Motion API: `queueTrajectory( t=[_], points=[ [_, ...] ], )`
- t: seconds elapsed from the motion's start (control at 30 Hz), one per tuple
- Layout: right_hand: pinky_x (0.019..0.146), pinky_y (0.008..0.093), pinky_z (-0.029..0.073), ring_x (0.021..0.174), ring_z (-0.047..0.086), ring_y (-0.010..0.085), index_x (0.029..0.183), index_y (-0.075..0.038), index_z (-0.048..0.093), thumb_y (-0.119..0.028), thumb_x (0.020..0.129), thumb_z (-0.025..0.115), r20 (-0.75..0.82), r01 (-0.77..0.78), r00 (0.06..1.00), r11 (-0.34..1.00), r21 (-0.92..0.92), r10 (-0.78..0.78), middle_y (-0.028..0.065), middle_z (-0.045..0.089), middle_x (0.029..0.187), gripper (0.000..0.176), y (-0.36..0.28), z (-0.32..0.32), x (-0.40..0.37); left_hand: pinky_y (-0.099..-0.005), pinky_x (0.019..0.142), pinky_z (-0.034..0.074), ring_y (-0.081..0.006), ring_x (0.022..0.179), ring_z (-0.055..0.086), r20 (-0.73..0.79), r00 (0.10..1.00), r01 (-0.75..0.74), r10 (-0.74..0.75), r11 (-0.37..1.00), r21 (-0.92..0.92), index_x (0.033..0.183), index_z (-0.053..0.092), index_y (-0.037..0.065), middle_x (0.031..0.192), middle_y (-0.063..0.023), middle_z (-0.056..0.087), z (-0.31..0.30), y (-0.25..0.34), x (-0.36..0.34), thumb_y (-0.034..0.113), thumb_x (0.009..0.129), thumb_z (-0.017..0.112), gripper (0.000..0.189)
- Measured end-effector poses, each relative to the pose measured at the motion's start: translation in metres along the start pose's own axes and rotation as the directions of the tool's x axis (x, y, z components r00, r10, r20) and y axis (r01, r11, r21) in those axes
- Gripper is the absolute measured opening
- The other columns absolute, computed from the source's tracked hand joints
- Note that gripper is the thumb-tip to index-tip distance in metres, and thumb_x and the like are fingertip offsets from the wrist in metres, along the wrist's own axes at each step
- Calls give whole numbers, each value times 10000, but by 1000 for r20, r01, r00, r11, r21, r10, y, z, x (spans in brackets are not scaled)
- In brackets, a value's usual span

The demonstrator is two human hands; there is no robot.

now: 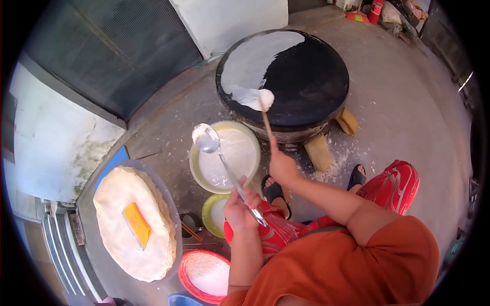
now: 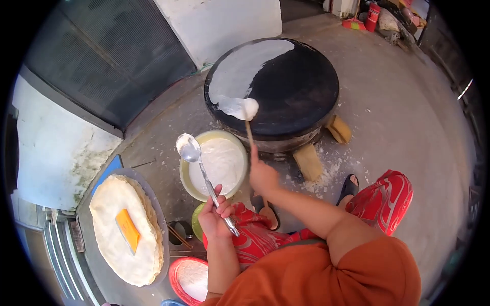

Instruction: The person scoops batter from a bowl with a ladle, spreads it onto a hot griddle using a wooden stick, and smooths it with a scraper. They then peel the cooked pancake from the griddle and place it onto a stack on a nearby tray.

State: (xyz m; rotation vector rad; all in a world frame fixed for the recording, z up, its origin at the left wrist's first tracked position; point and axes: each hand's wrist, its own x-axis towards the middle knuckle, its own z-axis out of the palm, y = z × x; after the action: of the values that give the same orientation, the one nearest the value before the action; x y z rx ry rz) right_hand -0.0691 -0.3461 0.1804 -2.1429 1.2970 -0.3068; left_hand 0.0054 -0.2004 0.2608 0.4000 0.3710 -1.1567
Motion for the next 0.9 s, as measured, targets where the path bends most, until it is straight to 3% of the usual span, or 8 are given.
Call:
queueTrajectory(
  t=[0.07, 0.33, 0.4, 0.47, 0.6, 0.77, 0.87, 0.9],
  points=[
    [592, 451, 467, 667, 584, 373, 1354, -23, 80, -78, 762, 416, -31, 191, 980, 972, -134, -197, 230, 576, 830, 683, -1, 29, 16, -236, 460, 312, -139, 538, 370, 6, 1000, -24, 24, 998, 59, 1144, 413, -34, 725, -103, 457, 0, -1, 0, 182, 895, 347, 336],
    [562, 413, 484, 648, 601, 340, 1361, -24, 61, -90, 752, 430, 12, -59, 998, 998, -18, 59, 226, 582, 790, 715, 11, -13, -24, -240, 447, 310, -137, 530, 359, -24, 999, 30, -30, 1000, -9, 1151, 400, -29, 728, -91, 442, -1, -1, 2, 192, 897, 341, 342],
    [569, 414, 486, 642, 601, 334, 1360, -24, 65, -84, 760, 421, 24, -40, 999, 996, -75, 42, 221, 583, 793, 701, 8, 6, -21, -229, 424, 324, -116, 498, 368, -67, 997, -43, 48, 996, 79, 1104, 433, -61, 709, -76, 447, 8, -5, 0, 174, 897, 332, 329],
    [589, 413, 489, 667, 604, 322, 1361, -25, 57, -76, 766, 413, -45, 137, 987, 964, -226, -151, 211, 586, 812, 694, 11, 21, 1, -221, 422, 322, -114, 500, 367, -72, 996, -50, 57, 994, 102, 1105, 433, -61, 709, -77, 446, 12, -9, -1, 165, 896, 326, 326],
    [611, 419, 483, 712, 597, 339, 1357, -11, 65, -69, 768, 404, -39, -76, 997, 990, -119, 72, 221, 576, 822, 683, 37, -14, -2, -230, 429, 321, -123, 515, 362, -43, 999, -2, 5, 997, 75, 1108, 433, -40, 717, -79, 450, 4, -5, 1, 170, 894, 326, 319],
    [579, 404, 488, 659, 595, 336, 1359, -12, 67, -65, 767, 414, -44, 88, 994, 976, -197, -98, 210, 575, 795, 688, 41, -1, -20, -243, 442, 319, -134, 536, 360, -51, 998, 28, -25, 998, 53, 1106, 436, -23, 710, -72, 443, 10, -9, 4, 189, 894, 337, 316],
    [583, 395, 491, 664, 598, 325, 1360, -14, 68, -60, 777, 408, -18, 101, 993, 939, -327, -113, 206, 573, 789, 676, 54, -4, -5, -215, 431, 331, -107, 519, 373, -31, 999, -9, 13, 991, 137, 1121, 417, -66, 730, -68, 442, 9, -12, 6, 158, 897, 319, 332],
    [559, 392, 490, 645, 597, 318, 1361, -23, 79, -52, 772, 418, -50, -8, 999, 954, -301, -8, 201, 574, 787, 680, 64, -16, -4, -215, 431, 331, -107, 519, 373, -34, 999, -6, 11, 990, 142, 1121, 417, -66, 730, -68, 442, 8, -12, 5, 158, 897, 319, 332]
  ],
)
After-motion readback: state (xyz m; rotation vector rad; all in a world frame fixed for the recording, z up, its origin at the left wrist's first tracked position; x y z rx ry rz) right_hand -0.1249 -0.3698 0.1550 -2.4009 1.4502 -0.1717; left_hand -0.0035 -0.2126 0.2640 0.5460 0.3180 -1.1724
